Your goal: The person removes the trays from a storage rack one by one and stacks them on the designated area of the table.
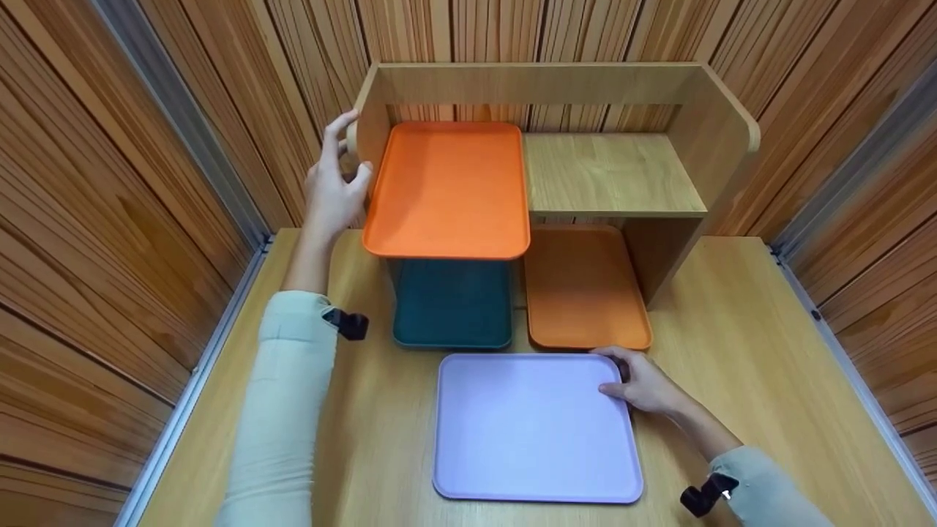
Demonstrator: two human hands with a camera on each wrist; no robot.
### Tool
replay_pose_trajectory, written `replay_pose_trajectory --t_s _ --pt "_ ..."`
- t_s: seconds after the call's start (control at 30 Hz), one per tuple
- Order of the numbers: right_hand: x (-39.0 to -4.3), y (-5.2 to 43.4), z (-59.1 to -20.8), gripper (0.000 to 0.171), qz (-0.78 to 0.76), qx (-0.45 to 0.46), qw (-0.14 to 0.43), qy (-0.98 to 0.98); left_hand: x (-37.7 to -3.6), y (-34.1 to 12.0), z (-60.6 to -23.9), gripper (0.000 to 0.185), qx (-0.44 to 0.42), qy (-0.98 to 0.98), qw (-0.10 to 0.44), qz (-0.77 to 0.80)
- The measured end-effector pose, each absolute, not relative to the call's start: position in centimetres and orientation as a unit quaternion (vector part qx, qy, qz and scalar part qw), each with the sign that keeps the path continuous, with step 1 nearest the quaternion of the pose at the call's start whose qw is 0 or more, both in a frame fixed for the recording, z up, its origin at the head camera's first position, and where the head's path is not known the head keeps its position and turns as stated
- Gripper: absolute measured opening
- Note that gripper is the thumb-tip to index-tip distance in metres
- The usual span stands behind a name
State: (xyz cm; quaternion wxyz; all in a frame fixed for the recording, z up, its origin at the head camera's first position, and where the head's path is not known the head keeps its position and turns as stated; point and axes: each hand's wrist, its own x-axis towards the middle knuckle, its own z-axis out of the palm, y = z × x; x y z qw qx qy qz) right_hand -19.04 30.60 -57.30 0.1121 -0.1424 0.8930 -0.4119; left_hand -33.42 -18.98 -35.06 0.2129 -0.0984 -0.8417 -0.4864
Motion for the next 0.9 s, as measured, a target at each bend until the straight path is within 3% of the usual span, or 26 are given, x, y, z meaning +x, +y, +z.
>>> replay_pose_trajectory --t_s 0.9 --pt "-17.9 29.8 -57.1 0.058 -0.369 -0.114 0.065 0.92 -33.5 -19.1 -35.0 0.065 -0.101 -0.844 0.22 -0.478"
